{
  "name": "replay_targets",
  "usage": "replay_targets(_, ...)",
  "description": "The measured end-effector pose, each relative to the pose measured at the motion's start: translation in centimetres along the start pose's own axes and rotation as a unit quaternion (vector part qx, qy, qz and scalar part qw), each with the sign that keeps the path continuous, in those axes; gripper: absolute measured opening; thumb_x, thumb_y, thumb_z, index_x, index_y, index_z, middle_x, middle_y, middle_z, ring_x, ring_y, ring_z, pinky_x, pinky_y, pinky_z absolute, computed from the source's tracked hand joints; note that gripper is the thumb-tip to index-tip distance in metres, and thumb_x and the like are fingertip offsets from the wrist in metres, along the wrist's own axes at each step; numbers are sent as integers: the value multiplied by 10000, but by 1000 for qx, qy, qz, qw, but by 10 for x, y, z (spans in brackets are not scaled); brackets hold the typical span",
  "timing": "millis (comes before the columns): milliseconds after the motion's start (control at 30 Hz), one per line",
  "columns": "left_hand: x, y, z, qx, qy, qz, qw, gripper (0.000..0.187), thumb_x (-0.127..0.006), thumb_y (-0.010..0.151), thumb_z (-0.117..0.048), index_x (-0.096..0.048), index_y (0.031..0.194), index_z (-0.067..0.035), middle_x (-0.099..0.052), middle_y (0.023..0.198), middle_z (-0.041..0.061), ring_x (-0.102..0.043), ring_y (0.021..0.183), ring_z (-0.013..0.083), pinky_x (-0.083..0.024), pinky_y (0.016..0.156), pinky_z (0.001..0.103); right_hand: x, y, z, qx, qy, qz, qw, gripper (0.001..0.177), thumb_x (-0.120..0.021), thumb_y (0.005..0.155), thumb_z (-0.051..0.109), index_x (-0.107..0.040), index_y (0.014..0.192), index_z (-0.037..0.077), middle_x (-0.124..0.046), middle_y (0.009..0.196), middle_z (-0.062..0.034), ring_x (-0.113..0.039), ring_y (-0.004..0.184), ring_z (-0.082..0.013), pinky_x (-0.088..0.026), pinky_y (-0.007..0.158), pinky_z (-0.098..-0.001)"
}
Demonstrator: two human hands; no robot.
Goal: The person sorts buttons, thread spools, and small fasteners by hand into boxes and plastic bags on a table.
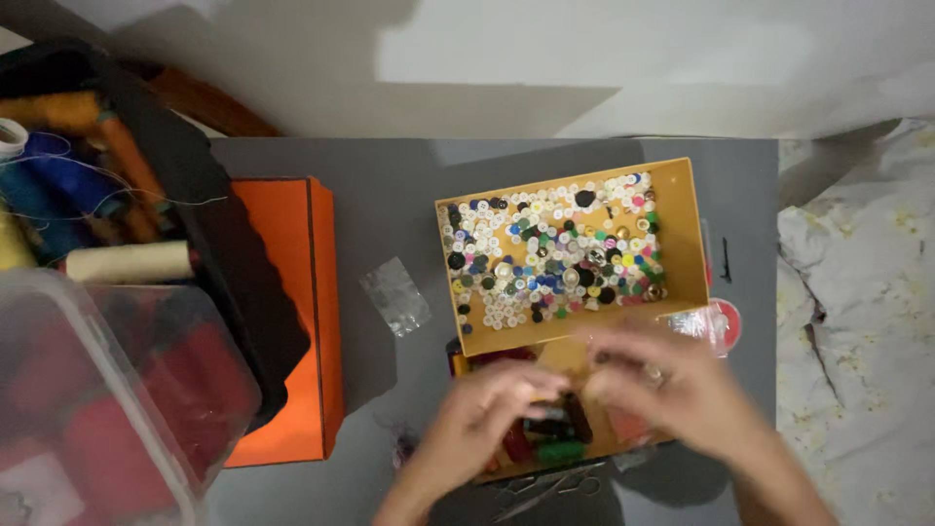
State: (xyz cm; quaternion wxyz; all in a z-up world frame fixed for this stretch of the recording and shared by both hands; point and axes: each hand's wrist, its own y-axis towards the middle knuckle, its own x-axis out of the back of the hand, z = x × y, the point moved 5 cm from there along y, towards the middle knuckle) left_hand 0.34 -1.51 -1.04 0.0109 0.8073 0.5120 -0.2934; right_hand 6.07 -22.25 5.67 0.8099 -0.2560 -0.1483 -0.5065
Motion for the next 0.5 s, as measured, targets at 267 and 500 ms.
replay_targets(267, -30, -12, 17, 48, 237, 15, 970, 294, -699, 971, -241, -743, 1196, -56, -803, 1095, 112, -749, 837, 172, -575, 735, 293, -32, -52, -33, -131, 50, -58, 988, 133, -798, 819, 94, -843, 944, 108, -811, 842, -23, -607, 554, -117, -446, 475, -294)
replay_targets(500, -23, -34, 7, 61, 196, -116, 972, 323, -694, 946, -214, -709, 1247, -95, -799, 1024, 99, -771, 888, 138, -622, 739, 294, 26, -47, -18, -118, -197, -164, 959, 164, -728, 937, 204, -770, 1078, 133, -773, 967, -119, -736, 774, -326, -559, 648, -390)
